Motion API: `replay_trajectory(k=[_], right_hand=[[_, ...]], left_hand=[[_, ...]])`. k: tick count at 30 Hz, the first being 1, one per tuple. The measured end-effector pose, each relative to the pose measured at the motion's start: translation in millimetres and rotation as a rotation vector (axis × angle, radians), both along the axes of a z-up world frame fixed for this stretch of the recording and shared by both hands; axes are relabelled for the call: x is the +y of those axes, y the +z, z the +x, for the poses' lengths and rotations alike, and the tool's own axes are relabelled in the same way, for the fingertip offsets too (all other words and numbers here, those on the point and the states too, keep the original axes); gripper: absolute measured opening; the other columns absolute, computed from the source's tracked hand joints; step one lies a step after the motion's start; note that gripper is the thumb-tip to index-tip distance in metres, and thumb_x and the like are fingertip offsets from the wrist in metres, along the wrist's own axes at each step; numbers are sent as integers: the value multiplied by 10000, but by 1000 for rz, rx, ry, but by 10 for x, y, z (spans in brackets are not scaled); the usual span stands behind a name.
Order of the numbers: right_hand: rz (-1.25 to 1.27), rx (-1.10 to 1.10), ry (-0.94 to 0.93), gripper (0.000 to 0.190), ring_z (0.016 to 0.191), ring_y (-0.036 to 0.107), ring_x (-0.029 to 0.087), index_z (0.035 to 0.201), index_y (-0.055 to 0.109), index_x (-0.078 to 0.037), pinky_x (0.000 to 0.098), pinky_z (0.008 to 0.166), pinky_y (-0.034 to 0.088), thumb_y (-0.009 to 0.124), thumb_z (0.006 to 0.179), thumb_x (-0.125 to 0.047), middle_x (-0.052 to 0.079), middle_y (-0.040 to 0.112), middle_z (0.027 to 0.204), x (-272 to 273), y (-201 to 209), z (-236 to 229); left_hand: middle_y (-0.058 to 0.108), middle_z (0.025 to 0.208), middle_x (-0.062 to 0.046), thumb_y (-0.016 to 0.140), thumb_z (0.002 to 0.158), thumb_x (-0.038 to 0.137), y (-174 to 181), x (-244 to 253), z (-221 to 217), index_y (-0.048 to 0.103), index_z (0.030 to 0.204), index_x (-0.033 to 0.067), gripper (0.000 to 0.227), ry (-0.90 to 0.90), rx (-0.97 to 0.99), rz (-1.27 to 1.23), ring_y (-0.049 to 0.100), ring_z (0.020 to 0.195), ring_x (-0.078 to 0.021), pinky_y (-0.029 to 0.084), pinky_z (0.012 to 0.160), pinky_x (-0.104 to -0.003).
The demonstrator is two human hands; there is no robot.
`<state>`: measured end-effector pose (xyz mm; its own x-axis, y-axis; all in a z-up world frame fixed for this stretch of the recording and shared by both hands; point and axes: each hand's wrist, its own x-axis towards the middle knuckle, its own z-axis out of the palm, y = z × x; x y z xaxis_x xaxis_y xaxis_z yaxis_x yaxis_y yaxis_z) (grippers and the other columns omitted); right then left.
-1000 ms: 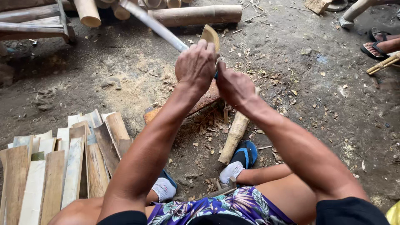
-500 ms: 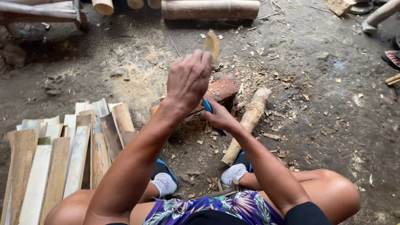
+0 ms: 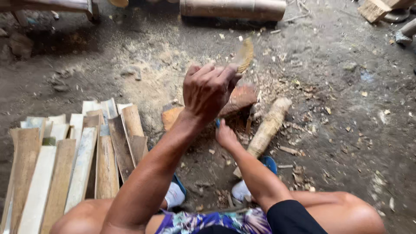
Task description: The person uses a hand saw to cut a bamboo pole into smaller sections and then splits the sections into flat strips. The person places the cut pieces aside on the ground.
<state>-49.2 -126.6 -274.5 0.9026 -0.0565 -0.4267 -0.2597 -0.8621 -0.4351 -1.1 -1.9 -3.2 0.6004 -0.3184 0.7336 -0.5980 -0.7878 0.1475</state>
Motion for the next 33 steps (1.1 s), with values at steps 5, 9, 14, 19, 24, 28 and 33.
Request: replay_trajectory(k=[5,9,14,19,24,28,33], right_hand=[[113,47,-5,406,984,661,536,1226,445,5,605,873,510,534,1018,-332,356,692,1027,-77,-415,51],[193,242,-100,341,912,730,481,1239,428,-59,594,815,543,446,1007,-308,295,733,965,-283,-343,-314],[62,-81,-18,274,925,662,514,1133,546,-99,587,825,502,580,963,-312,295,698,970,-543,16,-576],[270,-78,84,273,799,708,414,1116,549,-75,505,731,536,615,980,-304,255,706,854,-117,928,-392],[487,-152,364,258,716,679,318,1148,578,-85,426,670,531,639,955,-244,192,694,813,639,1884,-483],[502,-31,571,248,712,663,350,1108,566,-51,440,665,529,626,971,-249,213,692,790,1214,2277,-605],[427,114,758,340,706,688,376,1252,540,-89,469,674,514,606,976,-276,245,700,818,1632,2230,-843]], left_hand=[[605,639,61,617,1087,362,-92,87,96,678,974,206,202,12,-55,-17,492,549,-107,378,653,-332],[521,584,78,641,1085,438,-71,354,284,665,933,210,275,100,-163,-49,415,479,-81,340,540,-310],[454,572,51,585,1047,332,246,984,422,605,831,192,258,188,-366,-87,365,456,-113,342,490,-336],[517,688,-12,582,964,191,731,1464,149,559,848,137,130,107,-435,63,538,605,-183,428,603,-383],[591,688,-34,638,835,195,974,2038,-67,632,817,152,47,164,-360,217,611,603,-217,481,550,-357],[579,609,0,601,884,287,842,2670,-74,606,710,169,210,331,-151,494,576,506,-133,486,496,-311],[454,503,25,463,1030,452,296,3234,-197,577,586,142,553,654,644,922,463,396,-105,403,331,-312]])
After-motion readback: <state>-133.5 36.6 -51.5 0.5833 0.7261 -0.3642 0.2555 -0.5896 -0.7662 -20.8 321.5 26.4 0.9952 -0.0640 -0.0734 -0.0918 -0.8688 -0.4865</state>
